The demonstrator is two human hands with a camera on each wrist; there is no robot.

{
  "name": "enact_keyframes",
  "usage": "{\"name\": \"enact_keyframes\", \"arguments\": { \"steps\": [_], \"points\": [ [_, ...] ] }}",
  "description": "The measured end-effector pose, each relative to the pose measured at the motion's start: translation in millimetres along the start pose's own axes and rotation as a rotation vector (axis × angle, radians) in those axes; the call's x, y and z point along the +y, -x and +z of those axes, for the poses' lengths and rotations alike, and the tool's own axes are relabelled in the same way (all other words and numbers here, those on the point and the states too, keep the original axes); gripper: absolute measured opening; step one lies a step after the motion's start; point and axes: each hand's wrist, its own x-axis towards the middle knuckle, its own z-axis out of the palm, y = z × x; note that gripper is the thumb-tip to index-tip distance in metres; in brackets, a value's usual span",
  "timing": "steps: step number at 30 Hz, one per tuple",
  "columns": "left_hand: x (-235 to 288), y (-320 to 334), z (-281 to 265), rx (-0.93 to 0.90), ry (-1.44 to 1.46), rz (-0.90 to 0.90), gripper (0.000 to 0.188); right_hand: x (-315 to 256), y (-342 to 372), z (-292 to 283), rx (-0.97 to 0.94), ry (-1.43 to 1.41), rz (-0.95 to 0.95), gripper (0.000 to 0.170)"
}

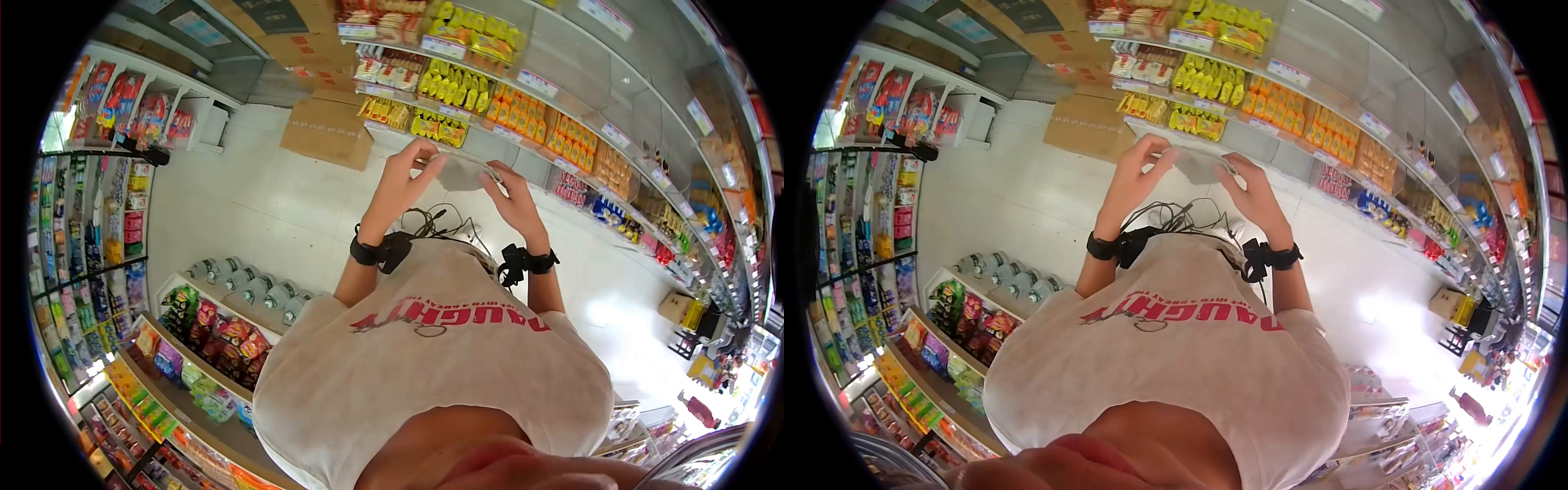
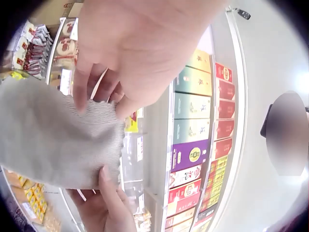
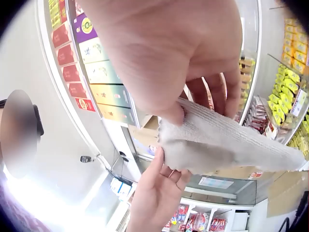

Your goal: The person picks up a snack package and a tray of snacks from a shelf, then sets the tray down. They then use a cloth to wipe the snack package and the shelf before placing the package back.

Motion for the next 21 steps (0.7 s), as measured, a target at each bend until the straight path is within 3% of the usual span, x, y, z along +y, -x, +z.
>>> {"name": "enact_keyframes", "arguments": {
  "steps": [4, 7, 10, 13, 16, 19, 21],
  "points": [
    [-9.7, 8.2, -51.4, 0.001, 0.047, -0.068, 0.023, -26.7, -25.0, 32.6, -0.085, -0.028, 0.038, 0.034],
    [-23.1, 10.0, -71.7, 0.019, 0.107, -0.047, 0.025, -50.0, -33.2, 51.3, -0.095, -0.059, 0.195, 0.03],
    [-30.1, 5.1, -80.8, 0.018, 0.178, -0.008, 0.024, -48.7, -42.0, 64.8, -0.173, -0.059, 0.068, 0.031],
    [-24.2, 0.2, -85.5, -0.004, 0.204, -0.035, 0.024, -55.4, -48.4, 73.1, -0.264, 0.009, 0.153, 0.035],
    [-25.3, -9.6, -87.2, 0.003, 0.078, 0.058, 0.02, -37.6, -56.1, 77.7, -0.202, 0.024, 0.057, 0.039],
    [-22.0, -27.0, -82.3, 0.252, 0.051, 0.07, 0.025, -33.1, -65.7, 70.2, -0.045, 0.162, 0.15, 0.04],
    [-46.0, -34.9, -90.3, 0.171, -0.048, -0.124, 0.031, -43.4, -80.2, 54.2, -0.062, 0.067, 0.235, 0.04]
  ]
}}
